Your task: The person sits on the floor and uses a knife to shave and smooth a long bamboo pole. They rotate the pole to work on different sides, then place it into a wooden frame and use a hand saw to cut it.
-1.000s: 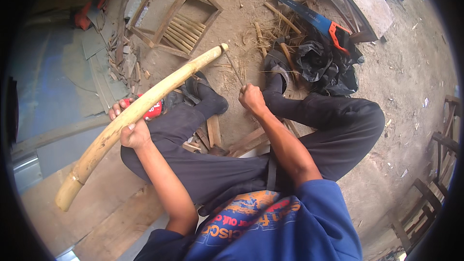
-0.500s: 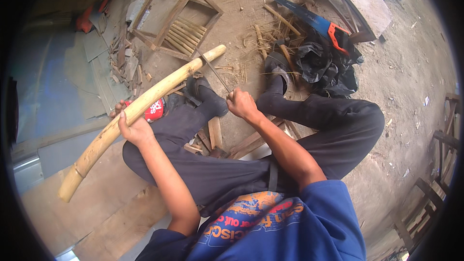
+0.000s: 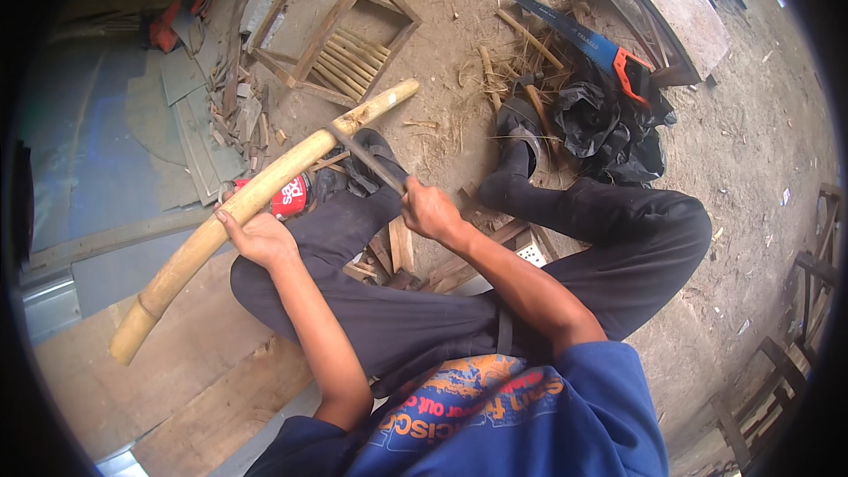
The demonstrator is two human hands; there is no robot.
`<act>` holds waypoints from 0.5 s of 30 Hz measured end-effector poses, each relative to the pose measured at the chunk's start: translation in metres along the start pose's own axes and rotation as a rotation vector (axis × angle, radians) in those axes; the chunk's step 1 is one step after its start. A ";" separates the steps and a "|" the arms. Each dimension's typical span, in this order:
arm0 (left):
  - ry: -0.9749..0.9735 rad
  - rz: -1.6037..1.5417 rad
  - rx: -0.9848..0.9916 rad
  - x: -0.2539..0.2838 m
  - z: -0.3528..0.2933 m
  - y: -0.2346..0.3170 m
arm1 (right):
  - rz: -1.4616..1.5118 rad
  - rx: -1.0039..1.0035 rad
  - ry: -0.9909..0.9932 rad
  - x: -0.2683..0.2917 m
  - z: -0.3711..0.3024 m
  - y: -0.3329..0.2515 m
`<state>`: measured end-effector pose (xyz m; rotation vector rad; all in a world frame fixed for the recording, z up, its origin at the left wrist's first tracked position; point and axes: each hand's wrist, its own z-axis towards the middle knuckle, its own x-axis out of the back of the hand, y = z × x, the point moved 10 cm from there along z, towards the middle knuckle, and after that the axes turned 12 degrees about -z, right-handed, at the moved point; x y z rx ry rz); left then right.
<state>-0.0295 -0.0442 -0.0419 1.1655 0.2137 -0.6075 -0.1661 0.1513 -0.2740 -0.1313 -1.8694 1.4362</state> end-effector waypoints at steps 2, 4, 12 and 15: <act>0.019 0.023 -0.016 0.003 0.000 0.000 | -0.051 0.094 0.002 0.008 -0.003 -0.019; 0.014 0.040 -0.008 -0.001 0.000 -0.001 | -0.037 0.026 -0.020 -0.001 0.002 0.001; 0.058 0.098 -0.004 0.005 0.001 0.000 | -0.090 -0.019 -0.039 0.004 0.000 0.006; 0.106 0.095 0.001 0.004 0.001 -0.003 | -0.094 -0.127 0.066 0.007 0.003 0.040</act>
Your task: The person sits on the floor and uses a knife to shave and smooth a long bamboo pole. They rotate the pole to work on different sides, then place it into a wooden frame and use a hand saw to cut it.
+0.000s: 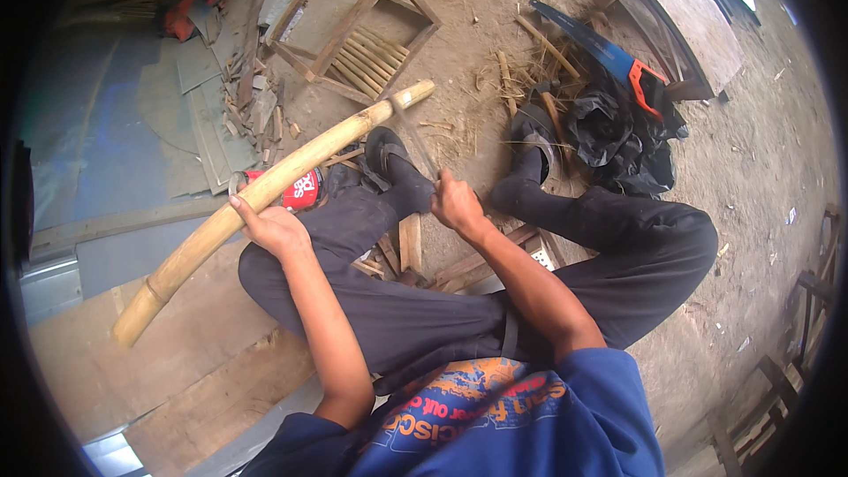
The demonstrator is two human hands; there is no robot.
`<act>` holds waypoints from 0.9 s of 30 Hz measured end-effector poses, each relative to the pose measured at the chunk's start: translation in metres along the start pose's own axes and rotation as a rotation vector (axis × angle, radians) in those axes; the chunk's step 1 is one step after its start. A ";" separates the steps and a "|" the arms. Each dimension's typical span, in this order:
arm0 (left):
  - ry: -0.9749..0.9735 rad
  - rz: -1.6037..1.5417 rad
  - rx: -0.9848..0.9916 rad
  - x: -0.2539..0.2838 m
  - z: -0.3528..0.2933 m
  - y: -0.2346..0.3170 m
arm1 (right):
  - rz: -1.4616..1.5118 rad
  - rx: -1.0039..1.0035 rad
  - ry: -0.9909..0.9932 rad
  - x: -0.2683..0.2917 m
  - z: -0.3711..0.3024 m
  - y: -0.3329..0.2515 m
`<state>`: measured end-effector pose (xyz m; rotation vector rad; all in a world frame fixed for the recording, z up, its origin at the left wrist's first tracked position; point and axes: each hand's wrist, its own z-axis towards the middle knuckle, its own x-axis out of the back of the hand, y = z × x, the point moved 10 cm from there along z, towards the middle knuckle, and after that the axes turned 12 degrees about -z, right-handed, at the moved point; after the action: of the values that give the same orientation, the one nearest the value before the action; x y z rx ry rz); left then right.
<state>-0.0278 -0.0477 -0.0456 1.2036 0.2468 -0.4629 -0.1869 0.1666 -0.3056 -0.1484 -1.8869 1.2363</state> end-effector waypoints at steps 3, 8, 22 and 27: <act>0.024 0.000 -0.027 0.004 -0.002 0.004 | -0.061 0.098 -0.103 -0.002 -0.002 -0.005; -0.054 -0.032 -0.016 -0.004 -0.004 0.002 | -0.002 -0.011 -0.022 -0.006 0.002 0.004; -0.004 0.198 -0.143 -0.003 -0.011 0.009 | 0.028 0.116 -0.166 -0.006 -0.004 -0.009; 0.047 0.239 -0.117 0.007 -0.010 0.011 | 0.040 0.044 -0.088 -0.011 -0.010 0.006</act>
<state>-0.0155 -0.0367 -0.0426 1.1138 0.1653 -0.2096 -0.1753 0.1711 -0.3155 -0.1100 -1.9386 1.3302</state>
